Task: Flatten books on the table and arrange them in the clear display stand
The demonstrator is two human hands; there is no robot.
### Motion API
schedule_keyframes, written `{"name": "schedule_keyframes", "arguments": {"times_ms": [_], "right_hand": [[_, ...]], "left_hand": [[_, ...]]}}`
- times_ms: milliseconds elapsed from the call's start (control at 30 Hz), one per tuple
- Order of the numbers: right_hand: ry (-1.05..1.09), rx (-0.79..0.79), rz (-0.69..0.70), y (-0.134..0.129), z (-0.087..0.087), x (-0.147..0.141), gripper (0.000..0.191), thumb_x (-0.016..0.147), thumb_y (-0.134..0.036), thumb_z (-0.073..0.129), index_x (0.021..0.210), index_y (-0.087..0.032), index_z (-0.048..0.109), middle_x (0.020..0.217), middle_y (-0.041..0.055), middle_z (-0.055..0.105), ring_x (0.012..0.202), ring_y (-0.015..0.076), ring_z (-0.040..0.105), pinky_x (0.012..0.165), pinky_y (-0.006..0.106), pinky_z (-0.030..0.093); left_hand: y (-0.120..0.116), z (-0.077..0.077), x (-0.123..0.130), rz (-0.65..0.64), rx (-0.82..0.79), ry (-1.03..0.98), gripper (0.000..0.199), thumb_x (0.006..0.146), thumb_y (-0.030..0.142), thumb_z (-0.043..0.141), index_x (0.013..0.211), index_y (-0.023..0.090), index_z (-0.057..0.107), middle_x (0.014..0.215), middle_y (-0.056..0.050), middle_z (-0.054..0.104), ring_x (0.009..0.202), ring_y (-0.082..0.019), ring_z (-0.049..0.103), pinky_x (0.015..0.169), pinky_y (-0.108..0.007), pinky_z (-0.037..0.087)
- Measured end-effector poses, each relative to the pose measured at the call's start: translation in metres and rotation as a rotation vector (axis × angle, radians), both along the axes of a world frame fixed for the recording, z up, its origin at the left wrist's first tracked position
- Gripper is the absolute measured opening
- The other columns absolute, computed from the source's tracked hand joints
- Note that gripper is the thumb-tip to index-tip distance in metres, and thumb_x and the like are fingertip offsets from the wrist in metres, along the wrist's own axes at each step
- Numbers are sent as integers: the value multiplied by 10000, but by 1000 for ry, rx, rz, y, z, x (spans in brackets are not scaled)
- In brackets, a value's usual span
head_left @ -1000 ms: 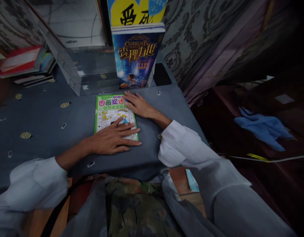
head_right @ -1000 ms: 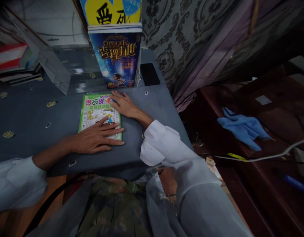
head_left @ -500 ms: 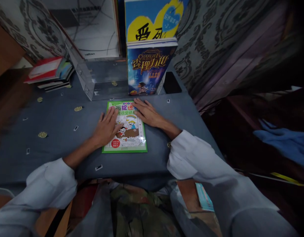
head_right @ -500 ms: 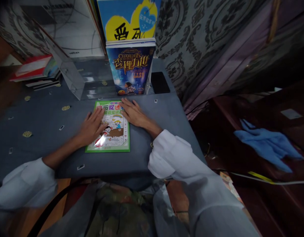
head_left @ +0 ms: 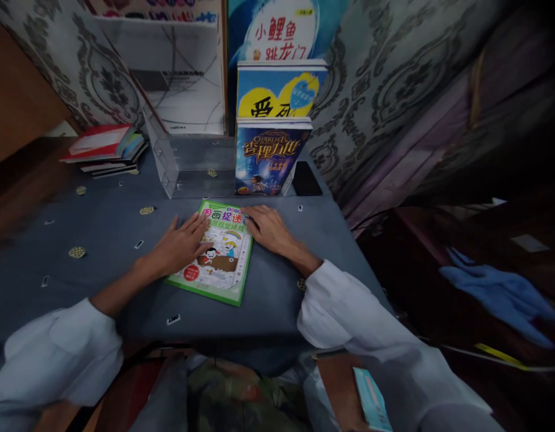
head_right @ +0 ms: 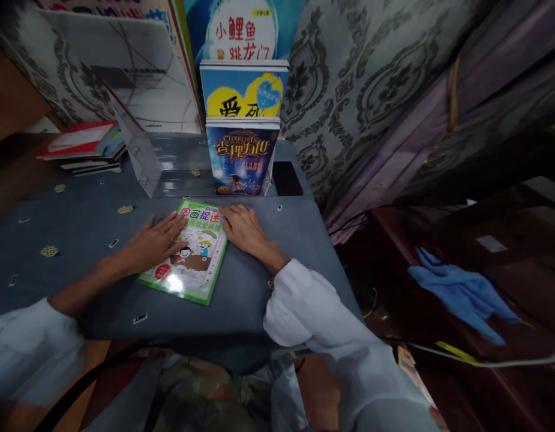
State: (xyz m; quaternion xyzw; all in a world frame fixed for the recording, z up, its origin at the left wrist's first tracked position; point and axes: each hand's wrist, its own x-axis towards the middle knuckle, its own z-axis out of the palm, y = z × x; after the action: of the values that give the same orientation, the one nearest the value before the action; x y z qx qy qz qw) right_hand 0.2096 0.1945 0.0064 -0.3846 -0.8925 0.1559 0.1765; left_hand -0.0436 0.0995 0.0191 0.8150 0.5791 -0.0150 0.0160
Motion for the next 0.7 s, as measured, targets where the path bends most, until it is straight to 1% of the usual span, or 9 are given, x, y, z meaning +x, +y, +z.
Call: {"name": "schedule_keyframes", "arguments": {"times_ms": [100,200,267,333,433,500,567,700], "right_hand": [[61,-2,-8,-10,2,-1,413,1024,-276,389,1332,-179,647,1239,141,722,1145,317,654,1024,494,487],[167,-64,5,-19,-3,1,386,1018,-260,401,1275,-189,681,1203,111,745,1102,276,690,973,427,524],[227,-102,12,-24,-8,2,378,1020,-266,407,1261,-198,689,1175,100,757,1067,259,709,940,403,541],[273,-110,17,-26,-10,3,375,1021,-276,410,1249,-205,699,1160,93,761,1042,247,715,927,393,546],[315,-122,17,-26,-12,4,374,1021,-286,415,1247,-210,703,1143,88,763,1022,236,715,917,382,550],[325,-141,15,-25,-11,4,378,1023,-290,413,1260,-209,697,1119,89,765,1004,233,718,907,378,553],[328,-155,20,-25,-11,5,380,1025,-289,412,1271,-211,690,1100,88,767,988,229,720,902,373,553],[348,-160,34,-24,-10,6,382,1027,-283,410,1284,-209,684,1103,84,766,969,220,722,888,361,555]], "left_hand": [[11,10,-5,7,-52,35,593,1060,449,298,1528,102,406,1613,-185,377,1541,-320,266,1202,-621,250],[17,12,5,60,-42,51,626,1059,481,320,1496,47,430,1591,-235,393,1523,-349,301,1196,-595,280],[14,9,18,65,-9,23,662,1049,540,339,1487,55,444,1584,-241,403,1512,-348,327,1200,-553,299],[7,4,33,38,29,-19,678,1034,584,353,1483,87,460,1584,-223,414,1508,-337,339,1209,-521,303],[-5,-2,51,-3,78,-49,699,1012,614,398,1484,103,467,1581,-209,426,1504,-348,344,1218,-537,286],[-10,-4,57,-12,105,-44,688,1006,604,421,1475,104,478,1568,-210,446,1487,-364,369,1209,-563,293],[-13,-3,58,-28,129,-40,634,1011,574,429,1441,116,518,1536,-203,490,1457,-373,414,1182,-572,334],[-14,2,60,-81,184,-30,509,1011,497,463,1349,143,603,1433,-182,602,1369,-361,525,1090,-520,463]]}}
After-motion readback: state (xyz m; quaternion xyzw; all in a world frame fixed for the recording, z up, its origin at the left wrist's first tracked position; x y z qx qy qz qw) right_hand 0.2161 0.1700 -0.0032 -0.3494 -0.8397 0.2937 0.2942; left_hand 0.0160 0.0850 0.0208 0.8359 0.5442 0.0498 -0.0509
